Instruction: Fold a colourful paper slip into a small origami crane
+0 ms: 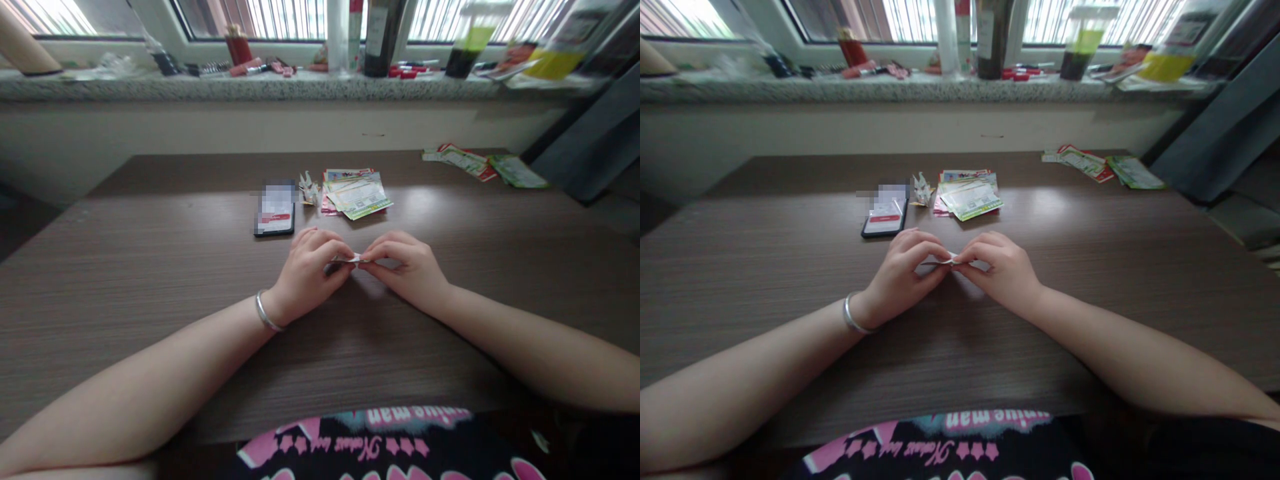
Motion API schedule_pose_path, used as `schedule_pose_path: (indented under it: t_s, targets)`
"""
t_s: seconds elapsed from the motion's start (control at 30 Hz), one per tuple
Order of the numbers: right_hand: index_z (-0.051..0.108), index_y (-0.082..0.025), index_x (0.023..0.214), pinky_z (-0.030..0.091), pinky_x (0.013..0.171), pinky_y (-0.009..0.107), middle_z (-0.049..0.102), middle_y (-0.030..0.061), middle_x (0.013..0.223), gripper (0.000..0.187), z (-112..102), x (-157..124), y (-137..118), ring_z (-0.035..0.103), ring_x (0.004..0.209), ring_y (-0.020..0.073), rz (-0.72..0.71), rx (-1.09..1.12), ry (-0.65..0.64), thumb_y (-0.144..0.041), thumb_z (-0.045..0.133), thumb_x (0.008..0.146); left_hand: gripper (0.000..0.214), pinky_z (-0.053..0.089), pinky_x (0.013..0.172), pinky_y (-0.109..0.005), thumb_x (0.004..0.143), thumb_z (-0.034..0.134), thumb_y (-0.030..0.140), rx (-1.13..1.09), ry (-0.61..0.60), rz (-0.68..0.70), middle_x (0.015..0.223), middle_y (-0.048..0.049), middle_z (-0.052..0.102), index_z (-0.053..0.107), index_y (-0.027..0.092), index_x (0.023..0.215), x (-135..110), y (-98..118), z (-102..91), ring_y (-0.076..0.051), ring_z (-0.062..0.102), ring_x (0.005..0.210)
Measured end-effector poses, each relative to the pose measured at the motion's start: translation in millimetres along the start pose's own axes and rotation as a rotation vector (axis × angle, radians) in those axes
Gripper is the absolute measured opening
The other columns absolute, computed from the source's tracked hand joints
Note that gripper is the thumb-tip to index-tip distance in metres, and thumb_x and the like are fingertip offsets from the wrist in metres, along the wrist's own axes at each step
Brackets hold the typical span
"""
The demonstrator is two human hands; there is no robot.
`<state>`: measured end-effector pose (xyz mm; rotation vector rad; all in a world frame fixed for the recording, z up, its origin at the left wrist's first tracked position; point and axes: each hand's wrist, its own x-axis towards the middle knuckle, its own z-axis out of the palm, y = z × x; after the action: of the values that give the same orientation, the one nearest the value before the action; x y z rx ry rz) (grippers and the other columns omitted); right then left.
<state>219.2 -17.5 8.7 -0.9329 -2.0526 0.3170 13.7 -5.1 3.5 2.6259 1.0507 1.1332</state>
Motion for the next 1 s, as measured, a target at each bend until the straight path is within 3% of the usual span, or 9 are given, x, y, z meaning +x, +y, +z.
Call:
schedule_pose_path:
  t_s: [0.17, 0.3, 0.53, 0.83, 1.0]
  targets:
    - [0.066, -0.022, 0.078, 0.05, 0.073, 0.031, 0.067, 0.0024, 0.079, 0.007, -0.5, -0.3, -1.2, 0.061, 0.079, 0.016, -0.011, -0.017, 0.003, -0.028, 0.069, 0.082, 0.004, 0.041, 0.091, -0.036, 0.085, 0.062, 0.022, -0.009, 0.0, 0.021, 0.091, -0.0014, 0.067, 0.066, 0.021, 0.086, 0.2, 0.4, 0.5, -0.016, 0.058, 0.087]
    - [0.065, -0.023, 0.084, 0.05, 0.074, 0.031, 0.067, 0.0021, 0.082, 0.005, -1.0, -0.1, -3.4, 0.061, 0.08, 0.0161, -0.032, -0.015, -0.011, -0.025, 0.068, 0.081, 0.004, 0.043, 0.084, -0.033, 0.083, 0.064, 0.021, -0.049, 0.03, -0.022, 0.086, -0.0009, 0.067, 0.067, 0.022, 0.081, 0.0, 0.4, 0.1, -0.015, 0.058, 0.083]
    - [0.063, -0.023, 0.081, 0.051, 0.078, 0.033, 0.069, 0.0028, 0.085, 0.002, -2.5, 2.2, -2.4, 0.063, 0.084, 0.0166, -0.008, 0.023, 0.028, -0.022, 0.063, 0.083, 0.003, 0.044, 0.085, -0.034, 0.083, 0.064, 0.021, -0.107, 0.068, -0.07, 0.087, -0.0018, 0.066, 0.067, 0.021, 0.083, 0.1, 1.5, -2.0, -0.016, 0.059, 0.086]
    - [0.064, -0.025, 0.084, 0.049, 0.077, 0.033, 0.07, 0.0025, 0.089, 0.003, -3.5, -0.6, -4.2, 0.061, 0.085, 0.0177, -0.109, -0.132, -0.006, -0.021, 0.063, 0.083, 0.004, 0.043, 0.085, -0.035, 0.083, 0.067, 0.028, -0.076, 0.09, 0.03, 0.084, -0.0007, 0.067, 0.067, 0.023, 0.084, -0.5, 7.9, -5.8, -0.016, 0.058, 0.084]
    - [0.063, -0.025, 0.087, 0.049, 0.079, 0.034, 0.069, 0.0024, 0.089, 0.004, -3.0, 0.3, -3.7, 0.06, 0.086, 0.0185, -0.094, -0.144, -0.023, -0.024, 0.063, 0.083, 0.008, 0.045, 0.082, -0.034, 0.086, 0.064, 0.028, -0.136, 0.101, 0.025, 0.083, -0.0011, 0.068, 0.067, 0.023, 0.081, -2.0, 5.6, -6.8, -0.015, 0.059, 0.081]
